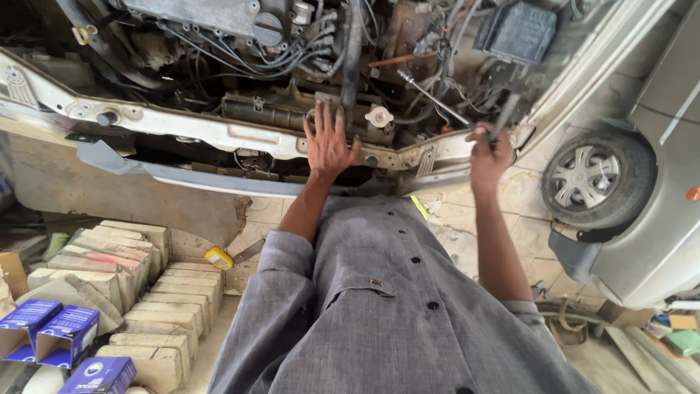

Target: The person works inside the engine bay of a car, using a long socket wrench and their hands to loosen or tighten components near the radiator and battery area.

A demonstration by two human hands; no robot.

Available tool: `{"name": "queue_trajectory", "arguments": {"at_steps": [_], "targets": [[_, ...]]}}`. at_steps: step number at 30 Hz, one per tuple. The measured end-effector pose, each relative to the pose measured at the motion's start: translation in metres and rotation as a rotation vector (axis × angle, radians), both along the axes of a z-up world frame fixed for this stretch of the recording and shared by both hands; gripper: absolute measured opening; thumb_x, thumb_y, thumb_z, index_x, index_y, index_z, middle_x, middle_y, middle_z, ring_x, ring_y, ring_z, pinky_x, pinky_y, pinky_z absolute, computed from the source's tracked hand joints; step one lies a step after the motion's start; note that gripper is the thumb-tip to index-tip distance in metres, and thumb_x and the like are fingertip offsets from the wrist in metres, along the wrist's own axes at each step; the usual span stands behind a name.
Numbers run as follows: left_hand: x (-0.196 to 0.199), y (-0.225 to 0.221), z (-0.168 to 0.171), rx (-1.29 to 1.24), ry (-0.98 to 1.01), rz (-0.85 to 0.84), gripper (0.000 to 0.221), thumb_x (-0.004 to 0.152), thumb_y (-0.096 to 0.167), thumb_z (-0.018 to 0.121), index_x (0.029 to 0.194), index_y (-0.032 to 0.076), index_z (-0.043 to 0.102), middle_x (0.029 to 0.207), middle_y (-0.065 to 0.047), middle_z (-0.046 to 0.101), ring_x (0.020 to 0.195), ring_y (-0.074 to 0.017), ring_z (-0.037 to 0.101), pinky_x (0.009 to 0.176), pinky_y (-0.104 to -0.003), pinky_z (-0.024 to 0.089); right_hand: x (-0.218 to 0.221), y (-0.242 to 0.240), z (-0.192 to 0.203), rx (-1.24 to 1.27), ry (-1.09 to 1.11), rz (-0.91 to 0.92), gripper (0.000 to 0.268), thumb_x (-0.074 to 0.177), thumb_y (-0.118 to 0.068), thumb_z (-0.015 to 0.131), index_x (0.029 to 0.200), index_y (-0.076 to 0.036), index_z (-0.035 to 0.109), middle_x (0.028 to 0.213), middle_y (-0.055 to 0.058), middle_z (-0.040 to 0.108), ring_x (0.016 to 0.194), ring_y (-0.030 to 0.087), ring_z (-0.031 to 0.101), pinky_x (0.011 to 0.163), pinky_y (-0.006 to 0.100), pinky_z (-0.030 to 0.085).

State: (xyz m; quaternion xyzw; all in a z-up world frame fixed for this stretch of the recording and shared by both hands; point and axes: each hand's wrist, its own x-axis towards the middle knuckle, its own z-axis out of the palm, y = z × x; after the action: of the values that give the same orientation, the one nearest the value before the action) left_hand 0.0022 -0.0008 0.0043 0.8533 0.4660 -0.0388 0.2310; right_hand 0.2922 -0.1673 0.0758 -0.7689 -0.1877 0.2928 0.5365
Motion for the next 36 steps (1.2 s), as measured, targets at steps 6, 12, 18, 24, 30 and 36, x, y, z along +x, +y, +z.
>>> {"name": "queue_trajectory", "arguments": {"at_steps": [6, 12, 18, 24, 30, 36], "targets": [[0.001, -0.005, -0.003, 0.027, -0.013, 0.016, 0.079, 0.087, 0.046, 0.062, 0.15, 0.002, 0.045, 0.163, -0.022, 0.033, 0.153, -0.0389, 0.024, 0.118, -0.066, 0.021, 0.018, -0.033, 0.067, 0.049, -0.055, 0.094, 0.009, 0.109, -0.006, 0.06, 0.112, 0.002, 0.063, 0.083, 0.011, 0.072, 0.051, 0.005, 0.045, 0.046, 0.022, 0.032], [-0.002, -0.009, -0.007, 0.073, -0.021, -0.005, 0.079, 0.089, 0.047, 0.061, 0.15, 0.001, 0.044, 0.159, -0.021, 0.038, 0.153, -0.0393, 0.025, 0.118, -0.067, 0.021, 0.009, -0.055, 0.099, 0.049, -0.091, 0.108, 0.008, 0.108, -0.003, 0.061, 0.111, 0.004, 0.065, 0.085, 0.011, 0.07, 0.055, 0.005, 0.043, 0.05, 0.021, 0.032], [-0.001, -0.01, -0.006, 0.066, 0.003, -0.006, 0.082, 0.088, 0.05, 0.061, 0.151, 0.001, 0.041, 0.159, -0.022, 0.038, 0.152, -0.0391, 0.026, 0.117, -0.067, 0.022, 0.0, -0.08, 0.103, 0.056, -0.068, 0.053, 0.008, 0.109, -0.004, 0.061, 0.108, 0.003, 0.064, 0.084, 0.011, 0.07, 0.053, 0.005, 0.042, 0.048, 0.021, 0.031], [-0.001, -0.01, -0.029, 0.07, -0.162, 0.158, 0.072, 0.091, 0.041, 0.066, 0.145, -0.002, 0.044, 0.155, -0.025, 0.04, 0.143, -0.0414, 0.034, 0.111, -0.067, 0.028, 0.002, -0.108, 0.102, 0.064, -0.061, -0.037, 0.009, 0.108, -0.005, 0.061, 0.108, 0.003, 0.063, 0.084, 0.014, 0.07, 0.051, 0.006, 0.044, 0.046, 0.021, 0.031], [-0.038, 0.024, -0.079, 0.133, -0.364, 0.332, 0.046, 0.087, 0.009, 0.067, 0.129, -0.005, 0.059, 0.13, -0.03, 0.059, 0.118, -0.0472, 0.057, 0.104, -0.051, 0.048, 0.007, -0.125, 0.1, 0.064, -0.096, -0.107, 0.009, 0.108, -0.007, 0.061, 0.108, 0.002, 0.064, 0.083, 0.014, 0.07, 0.048, 0.006, 0.043, 0.044, 0.021, 0.03], [-0.06, 0.045, -0.044, 0.005, -0.585, 0.254, 0.04, 0.071, -0.01, 0.065, 0.108, 0.006, 0.072, 0.106, -0.022, 0.073, 0.102, -0.0449, 0.066, 0.089, -0.047, 0.055, 0.009, -0.128, 0.093, 0.11, -0.127, -0.04, 0.009, 0.109, -0.007, 0.063, 0.109, 0.003, 0.063, 0.086, 0.014, 0.071, 0.052, 0.007, 0.045, 0.048, 0.022, 0.033]]}}
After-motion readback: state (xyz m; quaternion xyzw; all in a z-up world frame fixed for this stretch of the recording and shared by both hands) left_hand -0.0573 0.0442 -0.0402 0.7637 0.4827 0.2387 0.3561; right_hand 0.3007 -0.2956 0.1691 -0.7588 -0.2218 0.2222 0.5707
